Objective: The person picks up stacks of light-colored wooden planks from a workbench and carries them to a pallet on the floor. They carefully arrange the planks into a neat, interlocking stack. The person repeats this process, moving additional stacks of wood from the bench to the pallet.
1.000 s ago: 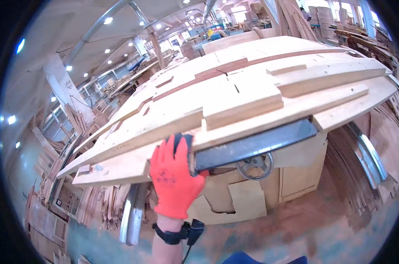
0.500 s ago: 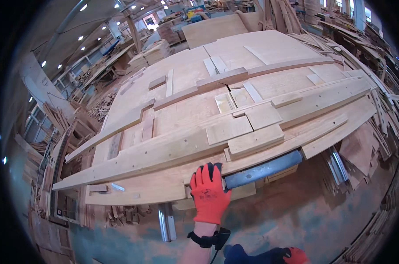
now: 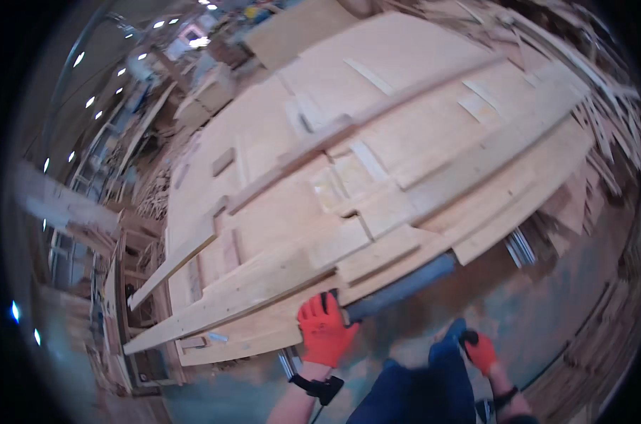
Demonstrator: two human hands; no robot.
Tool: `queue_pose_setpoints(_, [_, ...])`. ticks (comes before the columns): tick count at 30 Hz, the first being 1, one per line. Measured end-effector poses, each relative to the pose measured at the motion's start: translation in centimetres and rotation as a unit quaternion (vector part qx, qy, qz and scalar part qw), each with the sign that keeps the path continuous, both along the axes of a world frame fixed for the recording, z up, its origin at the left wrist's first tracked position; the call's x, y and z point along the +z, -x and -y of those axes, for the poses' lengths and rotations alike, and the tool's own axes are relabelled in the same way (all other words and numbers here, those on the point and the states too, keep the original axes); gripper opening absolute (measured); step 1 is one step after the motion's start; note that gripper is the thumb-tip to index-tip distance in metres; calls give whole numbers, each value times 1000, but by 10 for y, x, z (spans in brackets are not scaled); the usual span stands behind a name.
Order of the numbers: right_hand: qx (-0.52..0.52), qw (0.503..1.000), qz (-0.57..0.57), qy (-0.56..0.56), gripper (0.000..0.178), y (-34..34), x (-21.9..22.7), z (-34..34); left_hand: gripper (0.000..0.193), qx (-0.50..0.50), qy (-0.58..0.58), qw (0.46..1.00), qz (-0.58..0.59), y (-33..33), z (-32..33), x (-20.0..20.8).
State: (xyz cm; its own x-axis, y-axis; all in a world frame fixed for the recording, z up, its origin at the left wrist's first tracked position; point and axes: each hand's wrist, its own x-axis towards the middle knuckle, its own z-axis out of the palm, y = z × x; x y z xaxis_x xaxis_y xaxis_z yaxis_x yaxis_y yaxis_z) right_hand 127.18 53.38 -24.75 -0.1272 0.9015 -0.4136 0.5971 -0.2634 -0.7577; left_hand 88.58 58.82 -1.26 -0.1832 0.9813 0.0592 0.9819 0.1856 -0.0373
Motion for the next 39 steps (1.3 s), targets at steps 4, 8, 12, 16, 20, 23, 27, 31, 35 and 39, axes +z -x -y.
queue_pose_setpoints(4, [-27,997,-15,76,36,-3,-2,-76,91,4,34,999,-5,2,-7,-8])
queue_pose_setpoints(8, [-42,999,-2,26,32,-10,27,-123,93,6,27,999,-28,-5,-10,-17])
queue_pose_setpoints(12, [-58,998,-23,4,30,-26,7,-113,95,4,5,1000,-25,-8,-14,-25])
queue_pose_setpoints(16, [-140,971,-118,154,31,-26,9,-113,94,17,-10,1000,-9,-10,-5,-30])
queue_pose_setpoints(20, [-109,990,-75,40,39,-10,-85,-92,90,42,-21,998,-33,-29,-7,-22])
queue_pose_setpoints(23, [-93,988,-107,61,44,-8,-114,-96,91,50,1,998,-34,-35,-6,-23])
queue_pose_setpoints(27, [-104,989,-103,-25,51,12,-127,-120,94,1,-26,997,-76,-10,24,-43])
queue_pose_setpoints(31, [-101,985,-131,-51,56,27,-123,-188,96,37,63,993,-94,-40,19,-27])
queue_pose_setpoints(35, [-185,937,-209,-210,58,75,-156,-272,104,42,122,988,-90,-42,13,-7])
queue_pose_setpoints(39, [-289,883,-286,-234,55,114,-158,-367,82,88,158,983,-30,-18,15,-12])
